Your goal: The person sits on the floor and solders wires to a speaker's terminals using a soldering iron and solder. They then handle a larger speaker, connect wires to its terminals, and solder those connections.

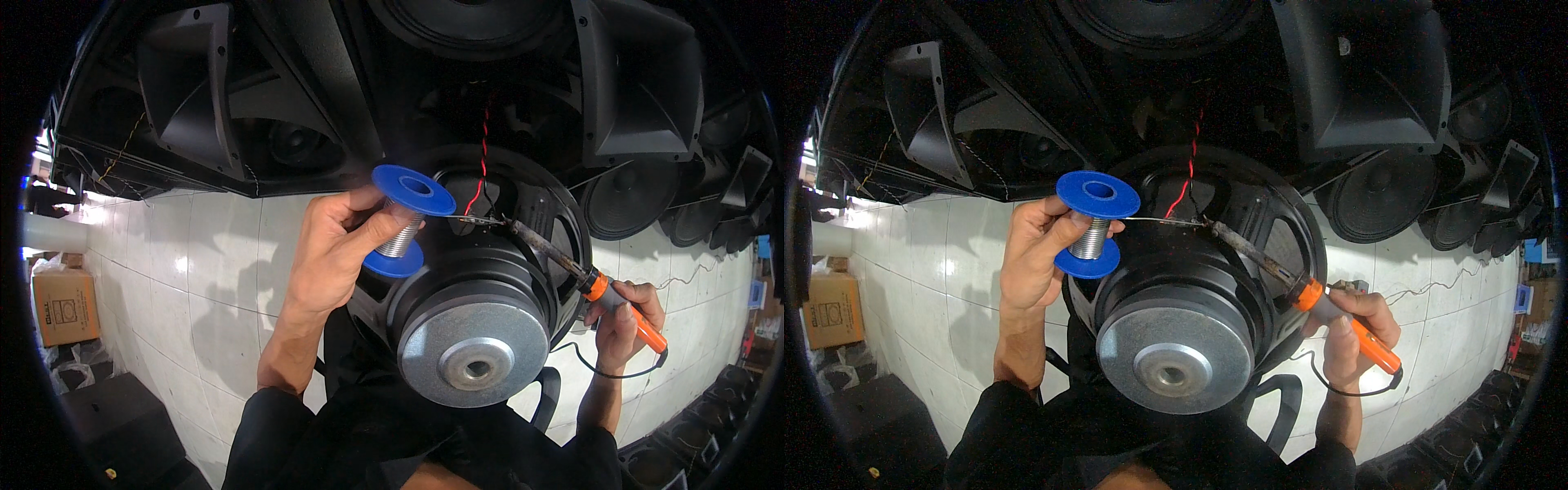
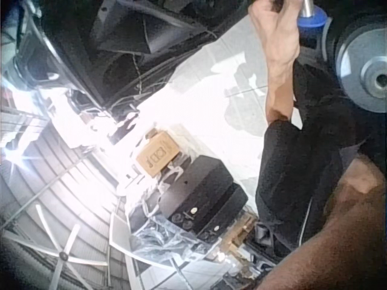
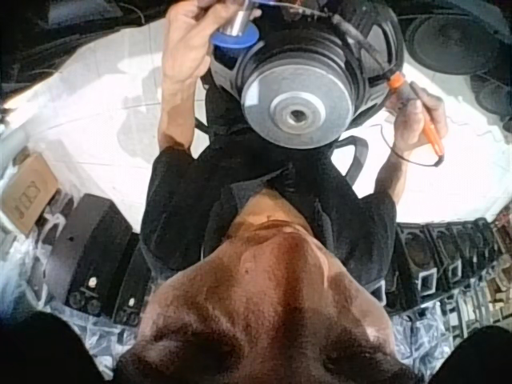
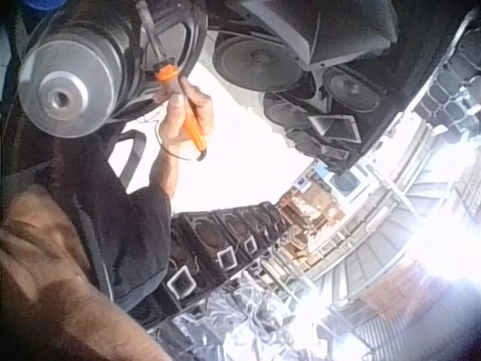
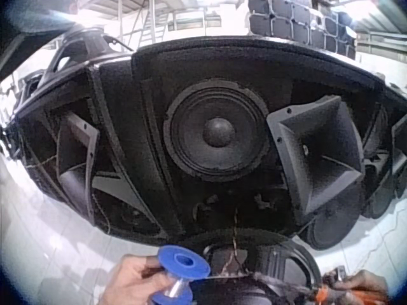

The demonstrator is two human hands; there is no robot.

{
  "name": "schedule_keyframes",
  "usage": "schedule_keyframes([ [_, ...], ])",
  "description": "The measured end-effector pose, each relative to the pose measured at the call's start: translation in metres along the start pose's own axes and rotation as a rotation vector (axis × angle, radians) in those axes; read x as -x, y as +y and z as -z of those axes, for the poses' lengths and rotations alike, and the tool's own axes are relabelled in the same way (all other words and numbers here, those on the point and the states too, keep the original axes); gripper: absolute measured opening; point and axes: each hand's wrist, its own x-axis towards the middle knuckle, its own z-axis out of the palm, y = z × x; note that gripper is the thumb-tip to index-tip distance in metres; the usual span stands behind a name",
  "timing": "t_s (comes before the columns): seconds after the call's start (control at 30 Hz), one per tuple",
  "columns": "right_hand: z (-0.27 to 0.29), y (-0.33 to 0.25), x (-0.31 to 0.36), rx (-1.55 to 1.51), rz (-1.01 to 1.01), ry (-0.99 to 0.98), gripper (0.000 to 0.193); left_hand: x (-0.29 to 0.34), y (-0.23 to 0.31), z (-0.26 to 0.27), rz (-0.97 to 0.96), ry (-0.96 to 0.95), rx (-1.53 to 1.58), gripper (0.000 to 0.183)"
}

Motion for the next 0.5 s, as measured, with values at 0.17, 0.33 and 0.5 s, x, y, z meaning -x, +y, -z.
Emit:
schedule_keyframes([
  [0.17, -0.008, -0.008, -0.004, -0.048, -0.022, -0.004, 0.040, -0.001, -0.002, -0.001, -0.016, -0.010, -0.014, 0.027],
  [0.33, -0.010, -0.013, -0.006, -0.051, -0.044, 0.002, 0.029, -0.002, -0.003, 0.000, -0.008, -0.018, 0.003, 0.027],
  [0.5, -0.003, -0.005, -0.003, 0.013, -0.085, 0.026, 0.030, 0.000, -0.003, 0.001, 0.007, -0.002, 0.007, 0.027],
])
